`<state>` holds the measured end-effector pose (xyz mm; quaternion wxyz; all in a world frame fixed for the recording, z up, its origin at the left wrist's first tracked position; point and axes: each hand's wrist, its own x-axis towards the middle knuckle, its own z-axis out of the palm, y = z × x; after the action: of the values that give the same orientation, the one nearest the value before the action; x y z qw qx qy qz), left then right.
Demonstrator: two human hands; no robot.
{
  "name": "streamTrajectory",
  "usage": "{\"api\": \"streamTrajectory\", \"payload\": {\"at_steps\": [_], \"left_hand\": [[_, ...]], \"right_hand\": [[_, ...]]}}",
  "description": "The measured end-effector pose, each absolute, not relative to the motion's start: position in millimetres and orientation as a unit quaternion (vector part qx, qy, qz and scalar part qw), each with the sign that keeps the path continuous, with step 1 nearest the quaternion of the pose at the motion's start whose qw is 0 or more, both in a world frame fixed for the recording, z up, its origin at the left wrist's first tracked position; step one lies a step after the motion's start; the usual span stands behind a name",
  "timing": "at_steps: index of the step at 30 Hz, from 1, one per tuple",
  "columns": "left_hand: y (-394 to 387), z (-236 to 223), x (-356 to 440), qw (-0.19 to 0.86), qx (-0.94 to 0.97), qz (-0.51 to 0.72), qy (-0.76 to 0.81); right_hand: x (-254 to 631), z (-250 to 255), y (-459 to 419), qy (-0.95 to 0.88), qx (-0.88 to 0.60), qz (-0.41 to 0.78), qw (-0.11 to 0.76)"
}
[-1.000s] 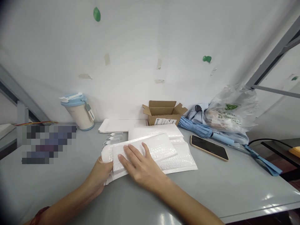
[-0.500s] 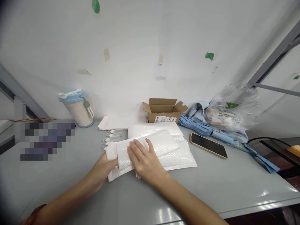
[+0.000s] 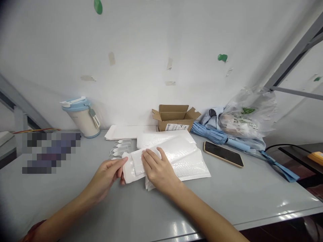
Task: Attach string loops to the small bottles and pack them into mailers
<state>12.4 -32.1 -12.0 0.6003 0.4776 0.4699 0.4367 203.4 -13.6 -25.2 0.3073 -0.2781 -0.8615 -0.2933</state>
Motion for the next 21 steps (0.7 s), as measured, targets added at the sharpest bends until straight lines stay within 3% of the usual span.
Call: {"api": "streamTrajectory", "payload": {"at_steps": [10,14,18,21], "left_hand": [[-41,-12,13,0.429,0.571,0.497,0.492],[-49,-20,17,0.280,0.661,0.493,0.492],[-43,-37,14,0.069,0.786,0.449,0.418],[-35,-43,12,-0.014,0.822,0.433,0.370]], "right_hand": [[206,-29,-9,-0.850,-0.304,-0.291,0.316],[204,-30,-12,-0.858,-0.302,-0.288,0.300],[204,-29,-15,-0.854,-0.267,-0.292,0.338],[204,-27,-16,-0.839,-0.251,-0.296,0.382]]}}
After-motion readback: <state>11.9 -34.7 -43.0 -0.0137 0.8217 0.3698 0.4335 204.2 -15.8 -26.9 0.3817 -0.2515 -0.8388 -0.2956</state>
